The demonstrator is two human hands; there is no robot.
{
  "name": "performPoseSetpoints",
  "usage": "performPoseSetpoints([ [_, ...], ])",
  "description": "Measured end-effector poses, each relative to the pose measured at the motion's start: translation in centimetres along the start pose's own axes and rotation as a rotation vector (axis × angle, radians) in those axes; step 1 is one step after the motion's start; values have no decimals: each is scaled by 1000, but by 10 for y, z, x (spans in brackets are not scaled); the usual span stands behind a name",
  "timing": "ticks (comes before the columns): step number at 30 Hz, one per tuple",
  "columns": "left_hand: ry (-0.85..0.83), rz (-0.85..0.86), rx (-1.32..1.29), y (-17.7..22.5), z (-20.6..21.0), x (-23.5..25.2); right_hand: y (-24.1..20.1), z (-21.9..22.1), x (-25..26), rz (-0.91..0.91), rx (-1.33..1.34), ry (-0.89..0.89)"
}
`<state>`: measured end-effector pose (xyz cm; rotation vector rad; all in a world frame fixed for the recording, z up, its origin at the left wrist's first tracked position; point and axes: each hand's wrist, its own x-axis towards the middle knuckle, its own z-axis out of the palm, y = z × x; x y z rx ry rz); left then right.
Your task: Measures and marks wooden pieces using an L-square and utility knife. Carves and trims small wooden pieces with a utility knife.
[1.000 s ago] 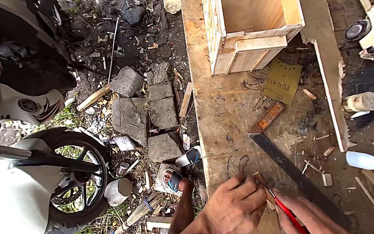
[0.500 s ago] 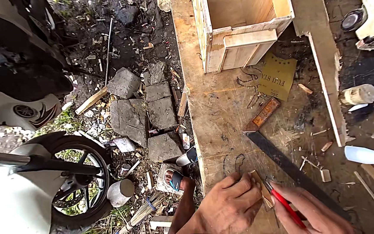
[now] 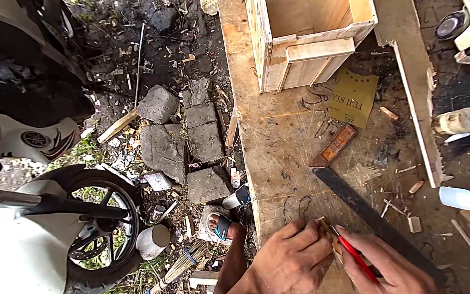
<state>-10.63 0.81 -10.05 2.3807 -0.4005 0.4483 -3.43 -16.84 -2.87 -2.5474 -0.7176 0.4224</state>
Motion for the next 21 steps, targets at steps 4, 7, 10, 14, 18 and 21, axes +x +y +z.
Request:
performPoseSetpoints([
  [4, 4, 1, 9, 0, 0, 0, -3, -2, 2, 9, -2, -5],
  [7, 6, 0, 7, 0, 0, 0, -17, -15, 13, 26, 22, -53],
  [10, 6, -7, 18, 1, -1, 1, -22, -19, 14, 22, -19, -76],
  [14, 8, -11, 38, 3, -1, 2, -25, -23, 14, 36, -50, -106],
  [18, 15, -16, 35, 3, 0, 2, -27, -25, 12, 51, -57, -120],
  [21, 12, -8, 37, 2, 0, 2, -25, -26, 10, 54, -54, -127],
])
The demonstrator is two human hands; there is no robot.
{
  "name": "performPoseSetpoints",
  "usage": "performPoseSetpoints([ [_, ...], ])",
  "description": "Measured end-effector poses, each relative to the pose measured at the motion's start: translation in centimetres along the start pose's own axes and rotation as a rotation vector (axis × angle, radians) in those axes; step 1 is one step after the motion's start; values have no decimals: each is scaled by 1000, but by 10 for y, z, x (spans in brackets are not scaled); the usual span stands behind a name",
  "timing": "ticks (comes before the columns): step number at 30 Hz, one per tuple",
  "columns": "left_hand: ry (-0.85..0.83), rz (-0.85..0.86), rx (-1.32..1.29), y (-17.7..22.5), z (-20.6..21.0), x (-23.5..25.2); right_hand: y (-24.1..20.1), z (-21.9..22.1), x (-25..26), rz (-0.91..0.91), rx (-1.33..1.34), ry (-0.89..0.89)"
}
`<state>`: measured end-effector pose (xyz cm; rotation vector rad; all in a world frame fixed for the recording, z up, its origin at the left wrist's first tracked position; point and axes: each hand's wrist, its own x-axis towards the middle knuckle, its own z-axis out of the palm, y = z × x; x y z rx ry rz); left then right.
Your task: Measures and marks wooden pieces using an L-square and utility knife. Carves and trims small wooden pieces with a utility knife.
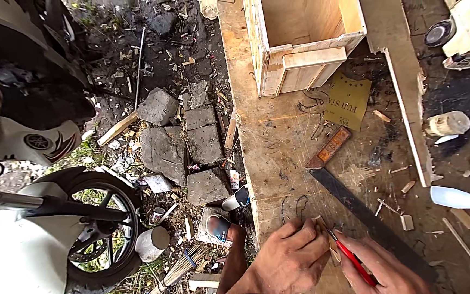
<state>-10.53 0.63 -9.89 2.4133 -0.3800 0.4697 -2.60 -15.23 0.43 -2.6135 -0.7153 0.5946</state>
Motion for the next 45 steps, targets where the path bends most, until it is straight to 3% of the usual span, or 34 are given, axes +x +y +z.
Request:
performPoseSetpoints([
  [21, -24, 16, 33, -2, 0, -1, 7, -3, -9, 5, 25, -23],
  [27, -15, 18, -1, -4, 1, -3, 14, -2, -17, -11, 80, 43],
  [45, -18, 12, -17, -4, 0, -2, 10, 8, -1, -24, 105, 75],
])
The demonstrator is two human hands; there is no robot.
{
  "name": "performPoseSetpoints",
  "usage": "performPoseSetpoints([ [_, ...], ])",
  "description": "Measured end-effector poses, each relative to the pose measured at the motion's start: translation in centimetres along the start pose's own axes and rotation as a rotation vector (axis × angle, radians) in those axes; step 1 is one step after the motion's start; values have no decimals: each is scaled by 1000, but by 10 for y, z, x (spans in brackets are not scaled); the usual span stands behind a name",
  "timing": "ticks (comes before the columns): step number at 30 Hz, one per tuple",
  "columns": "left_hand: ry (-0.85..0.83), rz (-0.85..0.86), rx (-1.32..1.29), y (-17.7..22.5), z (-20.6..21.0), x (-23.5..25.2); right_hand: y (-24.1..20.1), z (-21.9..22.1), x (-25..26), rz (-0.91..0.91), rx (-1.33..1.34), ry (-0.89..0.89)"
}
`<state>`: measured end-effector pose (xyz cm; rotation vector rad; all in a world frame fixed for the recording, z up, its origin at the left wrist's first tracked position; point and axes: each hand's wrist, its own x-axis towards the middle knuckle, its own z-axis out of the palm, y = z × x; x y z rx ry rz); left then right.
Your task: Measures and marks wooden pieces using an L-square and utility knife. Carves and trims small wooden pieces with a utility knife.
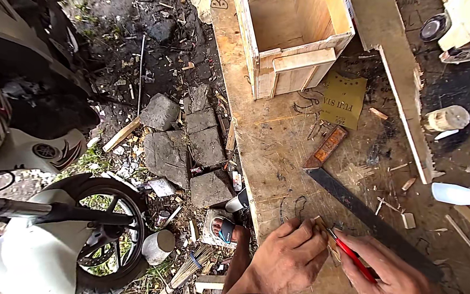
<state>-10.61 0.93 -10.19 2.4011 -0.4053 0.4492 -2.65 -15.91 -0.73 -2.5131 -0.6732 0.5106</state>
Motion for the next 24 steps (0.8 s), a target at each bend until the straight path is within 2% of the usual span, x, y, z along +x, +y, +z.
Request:
performPoseSetpoints([
  [16, -3, -1, -4, 0, 0, -1, -1, 0, 0, 14, 19, 3],
  [24, -6, -5, -6, 0, 0, -1, 13, 5, -5, -25, 44, 18],
])
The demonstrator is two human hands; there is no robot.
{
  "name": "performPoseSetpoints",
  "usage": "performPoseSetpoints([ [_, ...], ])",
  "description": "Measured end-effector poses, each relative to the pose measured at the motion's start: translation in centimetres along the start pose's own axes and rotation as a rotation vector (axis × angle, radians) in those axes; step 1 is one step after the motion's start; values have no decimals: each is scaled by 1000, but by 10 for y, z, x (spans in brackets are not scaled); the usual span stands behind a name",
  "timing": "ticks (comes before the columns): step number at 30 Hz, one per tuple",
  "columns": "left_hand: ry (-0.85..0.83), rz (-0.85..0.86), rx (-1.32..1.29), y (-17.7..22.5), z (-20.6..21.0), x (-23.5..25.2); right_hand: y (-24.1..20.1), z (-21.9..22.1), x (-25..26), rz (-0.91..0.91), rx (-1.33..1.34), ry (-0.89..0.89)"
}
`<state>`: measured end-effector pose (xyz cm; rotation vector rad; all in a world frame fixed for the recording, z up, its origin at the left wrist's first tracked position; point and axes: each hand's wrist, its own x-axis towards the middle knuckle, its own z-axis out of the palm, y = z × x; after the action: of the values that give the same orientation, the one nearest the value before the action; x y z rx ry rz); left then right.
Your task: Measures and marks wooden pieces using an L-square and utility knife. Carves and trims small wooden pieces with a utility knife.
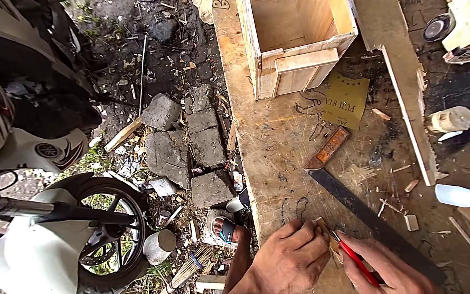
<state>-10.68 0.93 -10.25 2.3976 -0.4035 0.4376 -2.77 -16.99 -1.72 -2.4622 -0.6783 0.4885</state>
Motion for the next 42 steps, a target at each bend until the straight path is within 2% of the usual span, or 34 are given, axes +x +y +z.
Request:
performPoseSetpoints([
  [24, 14, 0, -15, 0, 0, 0, -13, -4, 3, 34, -21, -11],
  [32, 7, -19, 27, 3, -1, 3, -27, -14, 8, 54, -145, -115],
  [42, 9, -18, 33, 6, 0, 7, -26, -14, 1, 68, -163, -113],
])
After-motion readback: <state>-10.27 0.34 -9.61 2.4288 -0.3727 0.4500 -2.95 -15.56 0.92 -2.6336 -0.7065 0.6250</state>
